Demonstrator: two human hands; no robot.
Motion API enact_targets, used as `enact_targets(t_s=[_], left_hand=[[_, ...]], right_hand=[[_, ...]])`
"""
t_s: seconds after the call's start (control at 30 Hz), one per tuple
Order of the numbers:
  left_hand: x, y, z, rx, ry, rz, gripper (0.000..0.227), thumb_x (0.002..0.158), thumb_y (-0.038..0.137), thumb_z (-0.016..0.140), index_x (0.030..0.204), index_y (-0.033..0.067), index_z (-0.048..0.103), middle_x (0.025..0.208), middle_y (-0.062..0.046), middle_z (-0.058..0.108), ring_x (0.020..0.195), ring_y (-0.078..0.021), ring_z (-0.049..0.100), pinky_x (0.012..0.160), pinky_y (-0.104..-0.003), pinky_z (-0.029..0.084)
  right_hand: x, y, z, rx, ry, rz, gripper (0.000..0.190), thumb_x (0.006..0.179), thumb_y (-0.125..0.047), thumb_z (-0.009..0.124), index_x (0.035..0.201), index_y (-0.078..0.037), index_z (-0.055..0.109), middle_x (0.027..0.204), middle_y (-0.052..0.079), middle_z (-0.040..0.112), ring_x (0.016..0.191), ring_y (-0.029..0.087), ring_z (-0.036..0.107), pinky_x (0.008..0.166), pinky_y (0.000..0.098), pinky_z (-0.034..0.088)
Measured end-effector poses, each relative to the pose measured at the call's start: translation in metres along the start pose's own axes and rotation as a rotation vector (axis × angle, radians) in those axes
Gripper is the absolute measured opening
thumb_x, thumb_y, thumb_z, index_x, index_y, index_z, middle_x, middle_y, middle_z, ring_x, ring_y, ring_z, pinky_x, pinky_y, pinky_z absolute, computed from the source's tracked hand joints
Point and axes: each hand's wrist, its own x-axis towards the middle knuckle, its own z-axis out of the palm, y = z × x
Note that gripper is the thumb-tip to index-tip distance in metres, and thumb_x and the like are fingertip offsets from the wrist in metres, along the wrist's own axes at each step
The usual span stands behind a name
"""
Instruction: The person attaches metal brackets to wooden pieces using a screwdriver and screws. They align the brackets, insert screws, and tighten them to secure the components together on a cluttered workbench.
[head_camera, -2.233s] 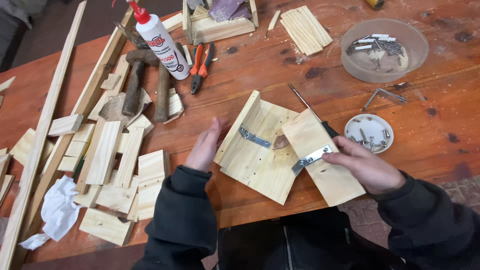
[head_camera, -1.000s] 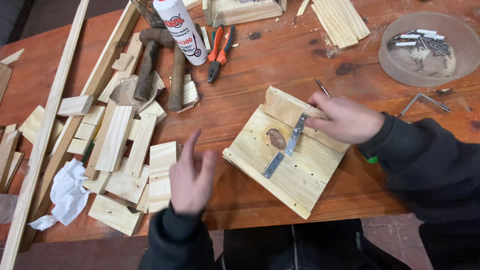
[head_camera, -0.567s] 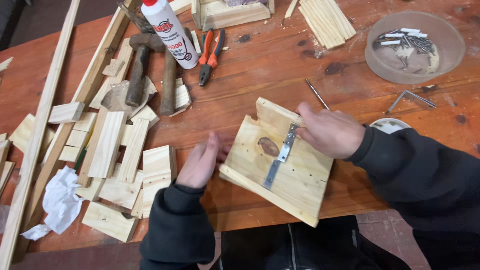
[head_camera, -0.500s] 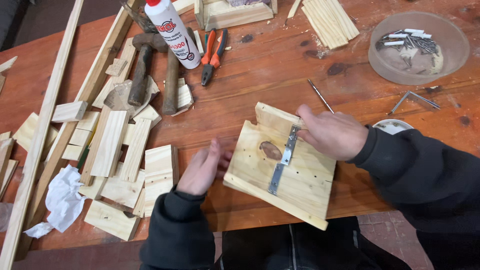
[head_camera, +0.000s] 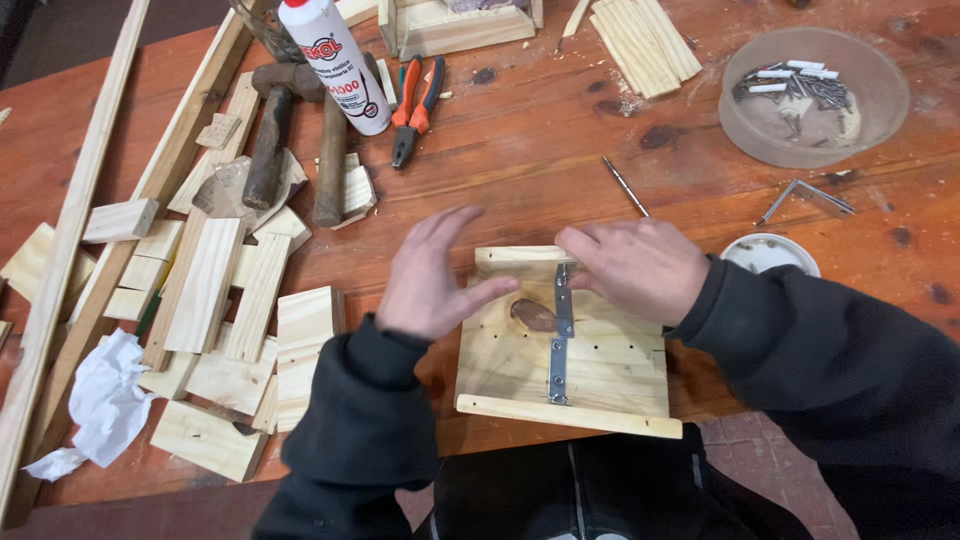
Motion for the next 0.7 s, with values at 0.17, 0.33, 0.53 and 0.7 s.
enact_targets(t_s=[0.17,0.33,0.53,0.7], left_hand=[[0.021,-0.02,0.032,-0.266,-0.158,0.273,0.069,0.072,0.041,0.092,0.13,0.0126,0.068,0.12,-0.012,0.074,0.116,-0.0417,0.067,0.099,-0.053,0.054],[0.014,-0.026,0.039,-0.35,-0.118,0.251,0.032,0.085,0.026,0.085,0.115,0.017,0.076,0.102,-0.006,0.077,0.101,-0.0343,0.074,0.088,-0.043,0.058],[0.01,-0.032,0.045,-0.374,-0.06,0.284,0.029,0.089,0.024,0.082,0.117,0.02,0.075,0.098,-0.005,0.076,0.096,-0.0334,0.075,0.083,-0.041,0.059],[0.009,-0.034,0.046,-0.34,-0.028,0.322,0.033,0.09,0.023,0.082,0.121,0.0197,0.074,0.104,-0.005,0.076,0.099,-0.0315,0.075,0.085,-0.04,0.059]], right_hand=[[-0.012,-0.005,-0.003,0.015,0.191,0.019,0.041,0.093,-0.044,0.066,0.123,-0.019,0.053,0.114,0.005,0.068,0.106,0.029,0.07,0.085,0.0449,0.058],[-0.022,0.005,0.0,0.042,0.194,0.034,0.036,0.092,-0.04,0.067,0.119,-0.019,0.057,0.098,0.002,0.066,0.098,0.026,0.07,0.082,0.0411,0.058],[-0.029,0.001,0.003,0.026,0.25,0.036,0.042,0.092,-0.033,0.067,0.131,-0.019,0.059,0.097,-0.001,0.066,0.097,0.021,0.071,0.081,0.0363,0.059],[-0.032,-0.005,0.006,0.056,0.276,0.069,0.042,0.093,-0.037,0.066,0.132,-0.02,0.06,0.1,-0.001,0.067,0.098,0.019,0.07,0.08,0.0352,0.059]])
